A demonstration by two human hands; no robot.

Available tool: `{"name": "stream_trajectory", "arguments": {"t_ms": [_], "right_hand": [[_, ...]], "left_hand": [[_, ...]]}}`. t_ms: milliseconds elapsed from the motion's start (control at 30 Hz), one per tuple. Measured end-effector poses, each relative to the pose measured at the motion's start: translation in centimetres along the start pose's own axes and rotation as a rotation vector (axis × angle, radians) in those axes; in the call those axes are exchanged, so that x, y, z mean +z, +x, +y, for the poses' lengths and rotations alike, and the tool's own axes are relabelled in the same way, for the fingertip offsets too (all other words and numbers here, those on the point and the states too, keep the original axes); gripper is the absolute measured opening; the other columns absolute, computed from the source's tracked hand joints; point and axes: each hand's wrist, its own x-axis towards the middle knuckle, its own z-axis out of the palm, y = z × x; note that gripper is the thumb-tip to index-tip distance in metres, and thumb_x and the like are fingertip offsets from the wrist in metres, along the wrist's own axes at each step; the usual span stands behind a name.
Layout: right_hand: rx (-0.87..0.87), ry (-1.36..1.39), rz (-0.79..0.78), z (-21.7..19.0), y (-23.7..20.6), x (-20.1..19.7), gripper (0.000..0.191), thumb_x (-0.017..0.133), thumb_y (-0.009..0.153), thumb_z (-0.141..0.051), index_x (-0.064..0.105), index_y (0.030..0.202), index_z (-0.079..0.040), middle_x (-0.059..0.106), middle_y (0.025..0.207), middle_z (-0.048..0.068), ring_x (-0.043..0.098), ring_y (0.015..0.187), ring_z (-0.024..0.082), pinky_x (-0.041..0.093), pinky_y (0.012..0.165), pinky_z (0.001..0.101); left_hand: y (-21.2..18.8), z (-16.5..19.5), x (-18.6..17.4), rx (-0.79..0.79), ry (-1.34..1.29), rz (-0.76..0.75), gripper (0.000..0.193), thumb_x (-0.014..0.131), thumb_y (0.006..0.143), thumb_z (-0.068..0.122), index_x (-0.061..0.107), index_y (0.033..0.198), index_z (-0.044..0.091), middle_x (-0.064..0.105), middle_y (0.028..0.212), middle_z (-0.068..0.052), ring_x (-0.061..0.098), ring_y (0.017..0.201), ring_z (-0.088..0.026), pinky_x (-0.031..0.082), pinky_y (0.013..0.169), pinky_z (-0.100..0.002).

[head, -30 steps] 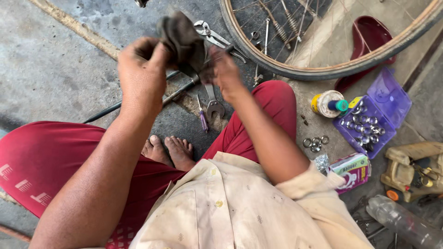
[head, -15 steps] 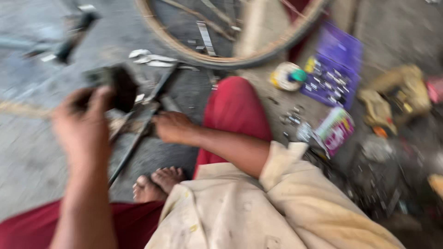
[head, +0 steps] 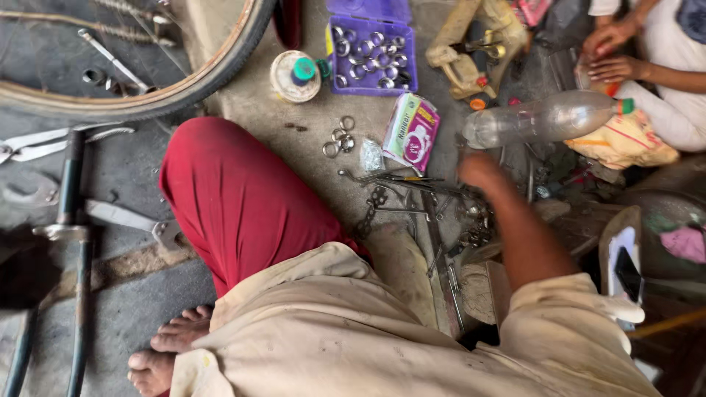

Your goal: The person sits on the ground and wipes a bicycle fork tube with a cloth, then sorts small metal bearing rings into a purple plastic case and cleans the rings with the cloth. At the end they apply yellow grease by hand to a bearing ring.

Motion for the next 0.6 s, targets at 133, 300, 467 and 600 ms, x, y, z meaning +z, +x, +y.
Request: {"name": "stream_trajectory", "arguments": {"t_ms": [133,300,467,600], "right_hand": [[0.344,0.21,0.102,3.8,-2.2,3.2,0.028,0.064,0.089,-0.026,0.076,0.098,-0.003,0.072,0.105,0.021,0.068,0.1,0.041,0.055,0.089,0.0492],[0.011,0.416,0.617,-8.4,-0.3,-5.9,0.027,0.07,0.088,-0.018,0.074,0.111,-0.003,0.071,0.111,0.019,0.067,0.104,0.04,0.054,0.093,0.048],[-0.631,0.841,0.852,-29.5,-1.7,-21.1,0.026,0.079,0.093,-0.022,0.075,0.113,-0.005,0.07,0.114,0.017,0.067,0.109,0.037,0.052,0.097,0.0456],[-0.86,0.944,0.56,-41.6,-5.0,-28.0,0.042,0.088,0.077,-0.035,0.074,0.101,-0.004,0.073,0.103,0.015,0.071,0.096,0.032,0.055,0.087,0.0412]], "left_hand": [[1.3,7.5,-6.5,0.268,-0.211,0.302,0.022,0.062,0.102,0.022,0.067,0.114,0.004,0.073,0.105,-0.005,0.068,0.098,-0.014,0.057,0.087,-0.027],[2.0,7.3,-8.0,0.347,-0.333,0.568,0.023,0.071,0.099,0.017,0.068,0.115,0.001,0.072,0.102,-0.007,0.07,0.092,-0.016,0.058,0.081,-0.027],[4.4,6.3,-6.1,0.389,-0.542,0.518,0.031,0.066,0.096,0.015,0.062,0.123,0.001,0.072,0.102,-0.01,0.073,0.083,-0.021,0.063,0.073,-0.036],[3.7,6.5,-6.1,0.478,-0.673,0.467,0.019,0.06,0.105,0.017,0.061,0.115,0.001,0.07,0.104,-0.009,0.072,0.088,-0.02,0.063,0.076,-0.036]]}}
